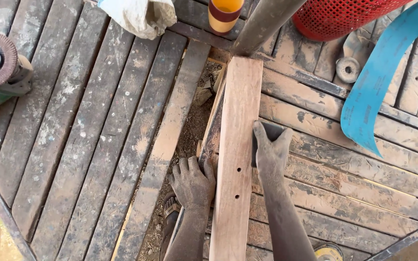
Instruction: Sanding a wooden beam by hand using a piece of sandpaper on a workshop table.
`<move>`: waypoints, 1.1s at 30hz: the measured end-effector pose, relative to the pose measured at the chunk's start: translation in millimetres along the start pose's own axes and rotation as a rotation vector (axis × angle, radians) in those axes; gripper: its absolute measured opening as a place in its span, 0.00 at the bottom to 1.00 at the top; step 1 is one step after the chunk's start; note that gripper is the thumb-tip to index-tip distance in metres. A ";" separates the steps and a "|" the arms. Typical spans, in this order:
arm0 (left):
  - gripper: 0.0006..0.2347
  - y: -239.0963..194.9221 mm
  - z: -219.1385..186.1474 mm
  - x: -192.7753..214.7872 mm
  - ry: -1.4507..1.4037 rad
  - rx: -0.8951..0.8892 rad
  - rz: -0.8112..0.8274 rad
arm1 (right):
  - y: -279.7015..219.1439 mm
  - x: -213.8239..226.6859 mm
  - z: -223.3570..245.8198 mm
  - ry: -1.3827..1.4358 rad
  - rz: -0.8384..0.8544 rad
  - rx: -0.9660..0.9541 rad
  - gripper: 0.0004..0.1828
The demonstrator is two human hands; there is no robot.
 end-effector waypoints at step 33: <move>0.17 -5.5 10.1 -16.9 -0.008 -0.069 -0.162 | 81.8 -53.2 15.2 0.124 -0.050 0.124 0.34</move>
Point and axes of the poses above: each hand's wrist, its own y-axis towards the middle knuckle, its own x-axis out of the back of the hand, z = x × y, the point moved 1 cm from there along y, towards the middle knuckle, and after that the axes turned 6 degrees about -z, right-handed, at the moved point
